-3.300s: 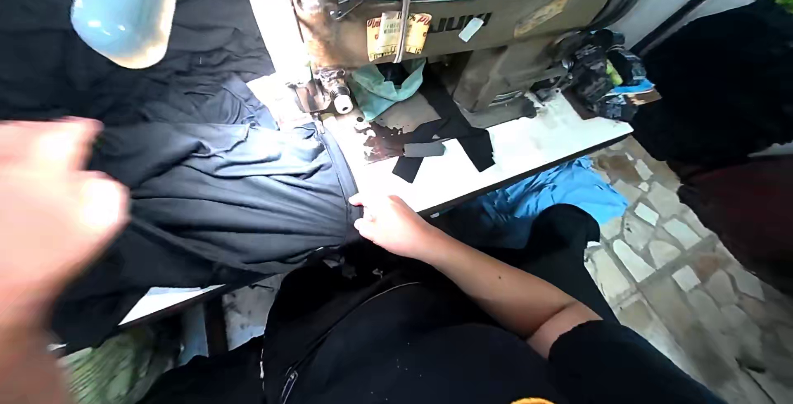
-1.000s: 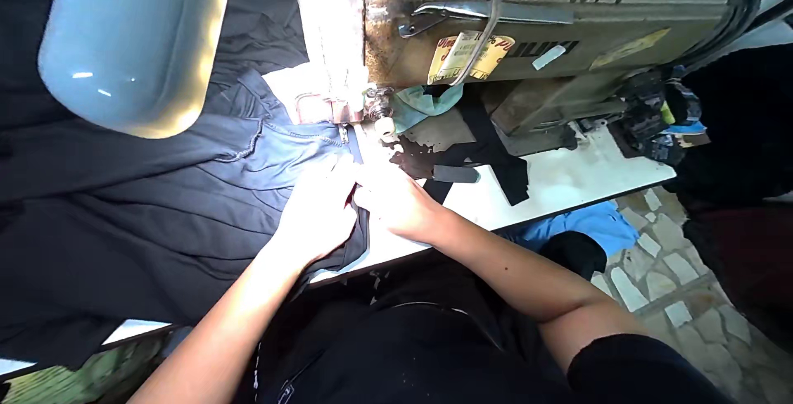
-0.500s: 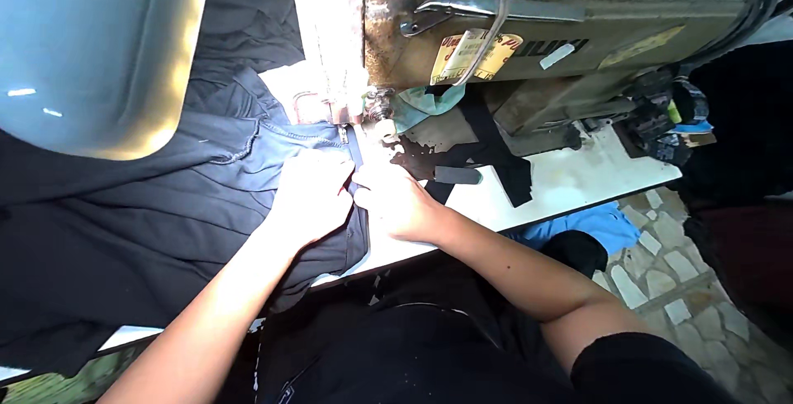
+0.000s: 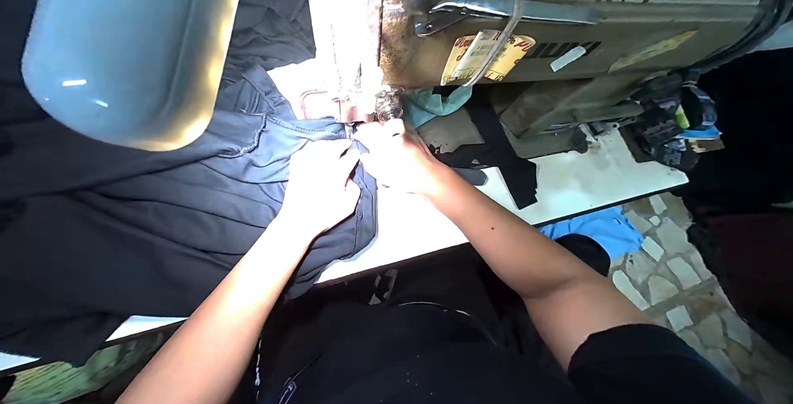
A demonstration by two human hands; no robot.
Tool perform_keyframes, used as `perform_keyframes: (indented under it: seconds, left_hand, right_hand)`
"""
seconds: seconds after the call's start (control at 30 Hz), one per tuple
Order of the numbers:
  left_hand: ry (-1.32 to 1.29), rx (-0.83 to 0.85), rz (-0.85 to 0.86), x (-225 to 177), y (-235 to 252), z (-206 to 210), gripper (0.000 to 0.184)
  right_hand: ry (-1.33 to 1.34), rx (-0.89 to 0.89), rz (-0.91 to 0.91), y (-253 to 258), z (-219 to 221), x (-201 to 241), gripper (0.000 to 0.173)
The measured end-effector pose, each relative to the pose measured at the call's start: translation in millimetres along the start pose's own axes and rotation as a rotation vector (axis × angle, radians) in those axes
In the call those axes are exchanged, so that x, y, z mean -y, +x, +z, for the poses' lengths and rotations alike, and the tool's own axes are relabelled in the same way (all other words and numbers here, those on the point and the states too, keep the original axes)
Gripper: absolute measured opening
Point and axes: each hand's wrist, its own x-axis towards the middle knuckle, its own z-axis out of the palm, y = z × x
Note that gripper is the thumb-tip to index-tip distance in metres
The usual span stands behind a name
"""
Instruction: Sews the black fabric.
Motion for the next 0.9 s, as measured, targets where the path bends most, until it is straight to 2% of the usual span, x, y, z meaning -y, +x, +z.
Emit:
perform_keyframes:
  seconds: [0.2, 0.47, 0.53, 0.6, 0.67, 0.73, 0.8, 0.9]
  left_hand:
    - [0.012, -0.046, -0.038, -2.1, 0.2, 4.6, 0.046]
    - [0.016, 0.001, -0.056, -2.6, 2.0, 0.4, 0.048]
    - [0.007, 0.015, -0.05, -2.4, 5.3, -1.4, 0.048]
    - [-0.005, 0.029, -0.058, -3.1, 5.5, -1.9, 0.047]
    - [-0.005, 0.034, -0.067, -2.6, 4.8, -2.7, 0.047]
    - [-0.011, 0.053, -0.072, -2.4, 6.2, -5.1, 0.047]
    - [-0.011, 0.057, -0.061, -2.9, 7.2, -5.8, 0.046]
    - [-0.008, 0.046, -0.055, -2.7, 7.0, -5.9, 0.046]
  right_hand:
    - [0.001, -0.008, -0.009, -0.6, -4.7, 1.3, 0.041]
    - [0.086, -0.047, -0.06, -14.7, -7.5, -3.3, 0.04]
    - [0.123, -0.214, -0.184, -46.9, -20.6, -13.3, 0.037]
    - [0.112, -0.483, -0.268, -91.3, -42.6, -36.5, 0.031]
    - [0.035, -0.713, -0.152, -130.7, -67.2, -80.9, 0.034]
    - [-0.059, -0.825, 0.107, -155.5, -79.5, -127.8, 0.039]
    - [-0.11, -0.803, 0.273, -167.3, -71.4, -158.9, 0.045]
    - [-0.187, -0.808, 0.263, -171.9, -42.0, -187.2, 0.049]
